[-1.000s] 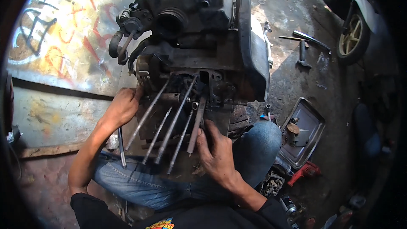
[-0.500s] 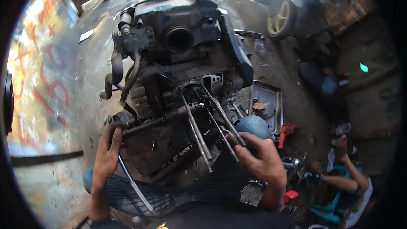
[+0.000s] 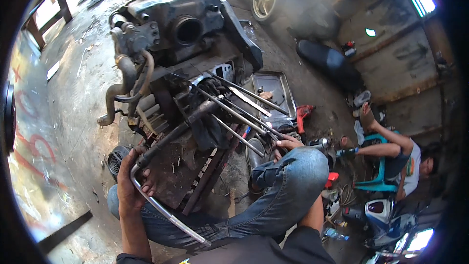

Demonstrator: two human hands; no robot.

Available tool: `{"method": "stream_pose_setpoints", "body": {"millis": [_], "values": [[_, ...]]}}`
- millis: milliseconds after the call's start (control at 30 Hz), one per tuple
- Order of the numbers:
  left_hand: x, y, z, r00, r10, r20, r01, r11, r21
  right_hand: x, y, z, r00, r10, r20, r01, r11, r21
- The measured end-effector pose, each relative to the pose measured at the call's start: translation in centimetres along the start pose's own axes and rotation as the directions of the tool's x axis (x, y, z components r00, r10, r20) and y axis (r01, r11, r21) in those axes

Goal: The recorder is disassembling and repairing components of a motorcycle engine using manual tools.

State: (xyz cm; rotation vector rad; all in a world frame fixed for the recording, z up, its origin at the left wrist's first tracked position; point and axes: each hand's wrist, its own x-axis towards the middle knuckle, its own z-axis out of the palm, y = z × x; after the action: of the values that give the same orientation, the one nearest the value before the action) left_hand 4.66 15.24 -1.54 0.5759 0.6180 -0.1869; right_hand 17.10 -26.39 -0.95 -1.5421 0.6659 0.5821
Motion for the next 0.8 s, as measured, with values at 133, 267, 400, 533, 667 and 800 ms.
{"method": "stream_pose_setpoints", "body": {"millis": [133,267,400,533,667,800], "values": [[0.5,-0.6,0.7,0.998,0.054,0.012,-0.054,0.999,-0.001,-3.0,0.9,-2.0,0.897,0.056,0.439,-0.047,0.998,-0.032],[-0.1,-0.2,0.1,0.979,0.198,0.049,-0.203,0.969,0.141,-2.3,3.0,0.4,0.907,0.140,0.397,-0.192,0.977,0.093],[0.7,0.1,1.5,0.952,0.285,0.108,-0.305,0.903,0.302,5.4,7.2,-2.3,0.994,-0.110,0.009,0.108,0.988,0.110],[-0.9,1.2,4.0,0.827,0.553,0.099,-0.423,0.498,0.757,3.7,0.6,-0.7,0.822,-0.515,0.245,0.529,0.849,0.009],[-0.4,0.6,8.8,0.789,0.573,0.224,-0.264,-0.013,0.964,1.2,-6.3,3.4,0.710,-0.485,0.510,0.641,0.745,-0.184],[2.0,0.0,13.1,0.820,0.543,0.179,-0.154,-0.090,0.984,3.1,-7.2,6.6,0.530,-0.498,0.686,0.793,0.579,-0.193]]}}
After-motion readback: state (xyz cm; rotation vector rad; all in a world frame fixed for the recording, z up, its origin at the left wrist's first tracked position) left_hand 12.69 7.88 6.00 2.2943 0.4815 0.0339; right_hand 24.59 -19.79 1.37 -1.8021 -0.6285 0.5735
